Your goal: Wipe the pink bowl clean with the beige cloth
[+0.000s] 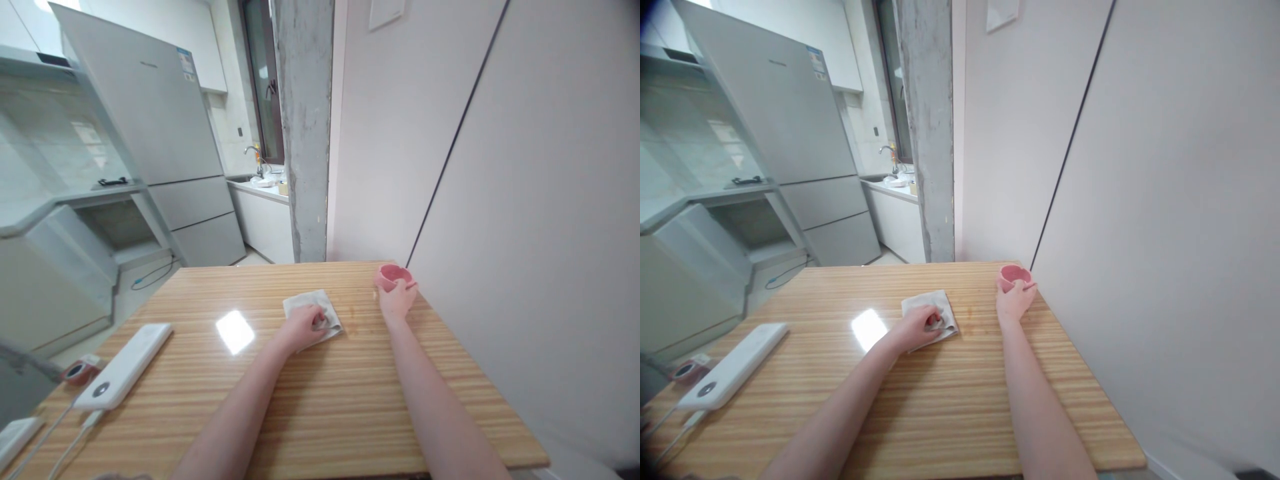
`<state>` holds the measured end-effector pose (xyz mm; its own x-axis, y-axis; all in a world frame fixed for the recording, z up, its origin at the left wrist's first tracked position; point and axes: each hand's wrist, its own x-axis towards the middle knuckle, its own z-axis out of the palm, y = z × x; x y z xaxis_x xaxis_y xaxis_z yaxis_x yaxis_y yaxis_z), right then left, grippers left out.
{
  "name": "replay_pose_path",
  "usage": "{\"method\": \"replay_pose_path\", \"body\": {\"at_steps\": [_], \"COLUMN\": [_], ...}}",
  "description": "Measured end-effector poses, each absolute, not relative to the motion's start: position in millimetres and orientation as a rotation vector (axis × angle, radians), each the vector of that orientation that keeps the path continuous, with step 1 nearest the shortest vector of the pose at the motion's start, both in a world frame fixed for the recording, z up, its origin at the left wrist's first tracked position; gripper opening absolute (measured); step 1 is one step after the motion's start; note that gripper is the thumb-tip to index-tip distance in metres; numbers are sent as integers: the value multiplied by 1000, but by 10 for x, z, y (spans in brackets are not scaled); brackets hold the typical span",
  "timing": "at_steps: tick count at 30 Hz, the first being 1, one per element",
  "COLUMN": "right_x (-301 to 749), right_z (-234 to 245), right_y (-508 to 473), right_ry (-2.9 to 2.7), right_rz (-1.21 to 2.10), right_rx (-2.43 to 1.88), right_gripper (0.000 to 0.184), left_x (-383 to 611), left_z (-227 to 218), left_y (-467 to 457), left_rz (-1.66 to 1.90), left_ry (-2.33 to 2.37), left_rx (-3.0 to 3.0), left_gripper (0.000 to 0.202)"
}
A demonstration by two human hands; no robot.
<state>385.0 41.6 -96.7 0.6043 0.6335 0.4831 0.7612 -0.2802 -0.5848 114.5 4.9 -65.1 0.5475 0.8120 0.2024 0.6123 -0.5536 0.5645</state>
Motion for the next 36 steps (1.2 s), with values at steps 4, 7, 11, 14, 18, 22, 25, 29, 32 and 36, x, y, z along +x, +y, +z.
{"method": "replay_pose_path", "body": {"at_steps": [4, 7, 11, 14, 18, 22, 25, 29, 32, 36], "right_x": [3810, 3673, 3256, 2940, 2825, 2896, 2943, 3091, 3210, 3241], "right_z": [-926, -804, -675, -700, -779, -801, -786, -761, -788, -844], "right_y": [419, 394, 296, 187, 91, 120, 201, 331, 369, 337], "right_ry": [-939, -928, -1474, -1766, -1880, -1914, -1902, -1561, -1489, -1616], "right_rz": [-126, -197, 43, 392, 545, 750, 816, 583, 229, 116], "right_rx": [-2063, -1978, -1578, -1527, -1646, -1665, -1550, -1590, -1740, -2020], "right_gripper": [43, 54, 36, 30, 26, 14, 17, 13, 29, 47], "left_x": [1173, 1181, 1112, 1015, 869, 650, 440, 271, 320, 475], "left_z": [-646, -636, -623, -629, -650, -703, -754, -760, -700, -595], "left_y": [59, 116, 244, 338, 465, 585, 636, 635, 574, 445], "left_rz": [667, 853, 1155, 1286, 1384, 1376, 1412, 1370, 1216, 936], "left_ry": [1174, 1197, 1199, 1158, 1054, 1066, 1261, 1813, 2077, 2136], "left_rx": [2272, 2001, 1428, 1067, 754, 595, 727, 1325, 1670, 1750], "left_gripper": [6, 8, 22, 32, 34, 31, 34, 30, 25, 36]}}
